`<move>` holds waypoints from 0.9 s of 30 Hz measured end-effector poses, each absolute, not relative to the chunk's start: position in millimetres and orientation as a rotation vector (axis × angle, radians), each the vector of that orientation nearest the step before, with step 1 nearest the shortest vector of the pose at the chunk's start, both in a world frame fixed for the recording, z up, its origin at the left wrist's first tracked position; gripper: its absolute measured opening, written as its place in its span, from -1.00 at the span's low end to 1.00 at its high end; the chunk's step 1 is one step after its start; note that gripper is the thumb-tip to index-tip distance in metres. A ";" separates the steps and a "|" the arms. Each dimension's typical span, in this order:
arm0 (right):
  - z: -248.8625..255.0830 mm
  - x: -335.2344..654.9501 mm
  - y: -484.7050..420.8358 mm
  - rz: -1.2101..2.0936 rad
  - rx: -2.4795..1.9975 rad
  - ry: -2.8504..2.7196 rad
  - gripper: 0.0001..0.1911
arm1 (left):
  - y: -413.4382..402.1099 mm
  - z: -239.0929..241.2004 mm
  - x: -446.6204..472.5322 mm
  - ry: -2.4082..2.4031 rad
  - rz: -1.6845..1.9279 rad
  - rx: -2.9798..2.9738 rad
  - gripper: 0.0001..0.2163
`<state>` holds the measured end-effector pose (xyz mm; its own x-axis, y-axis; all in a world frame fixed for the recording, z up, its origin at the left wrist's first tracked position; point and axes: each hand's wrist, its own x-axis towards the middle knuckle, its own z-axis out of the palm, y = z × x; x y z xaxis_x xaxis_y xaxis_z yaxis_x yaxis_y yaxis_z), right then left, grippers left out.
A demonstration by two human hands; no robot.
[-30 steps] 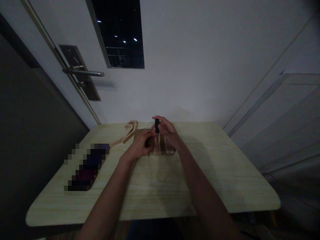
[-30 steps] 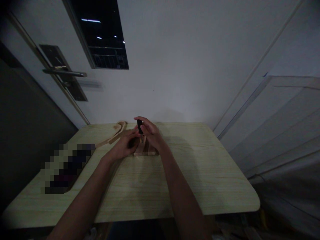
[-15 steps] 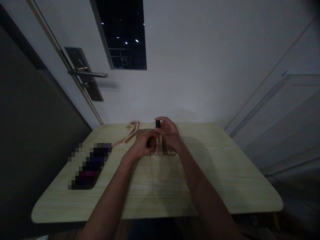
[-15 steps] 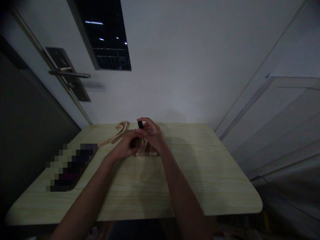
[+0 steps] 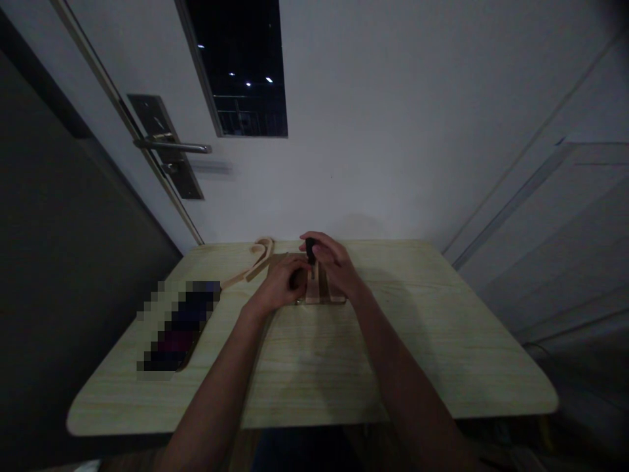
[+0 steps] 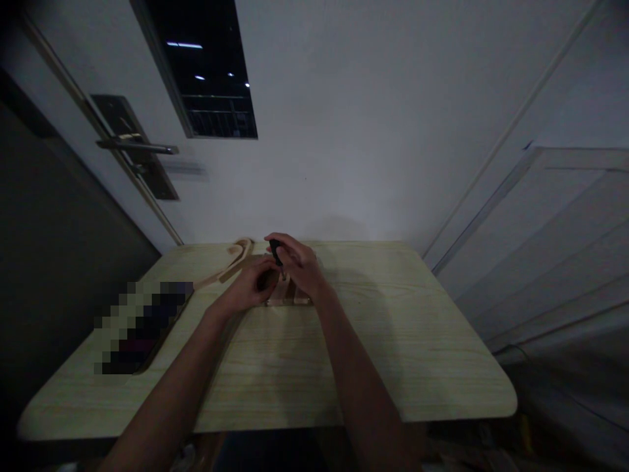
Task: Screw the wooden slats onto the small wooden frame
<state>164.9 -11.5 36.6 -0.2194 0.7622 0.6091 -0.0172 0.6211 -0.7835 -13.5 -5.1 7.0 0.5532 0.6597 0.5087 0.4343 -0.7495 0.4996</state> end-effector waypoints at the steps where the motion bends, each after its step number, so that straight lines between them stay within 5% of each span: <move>1: 36.5 165.0 -11.5 0.848 -0.617 -1.639 -0.65 | -4.9 6.4 -13.5 0.902 1.005 2.481 -0.73; 15: 35.2 161.3 -8.3 0.955 -0.657 -1.496 -0.66 | -3.0 3.7 -12.6 0.873 1.031 2.493 -0.74; 20: 36.4 164.3 -7.5 0.917 -0.750 -1.440 -0.52 | -4.0 4.6 -12.0 0.861 1.059 2.516 -0.73; 27: 35.6 161.2 -6.6 0.854 -0.765 -1.466 -0.67 | -2.1 1.7 -12.5 0.851 1.065 2.506 -0.72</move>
<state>161.2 -6.6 35.6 -0.0689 0.8561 0.5122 -0.0234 0.5119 -0.8587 -12.5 -2.1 1.7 0.5528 0.6192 0.5577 0.4068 -0.7846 0.4679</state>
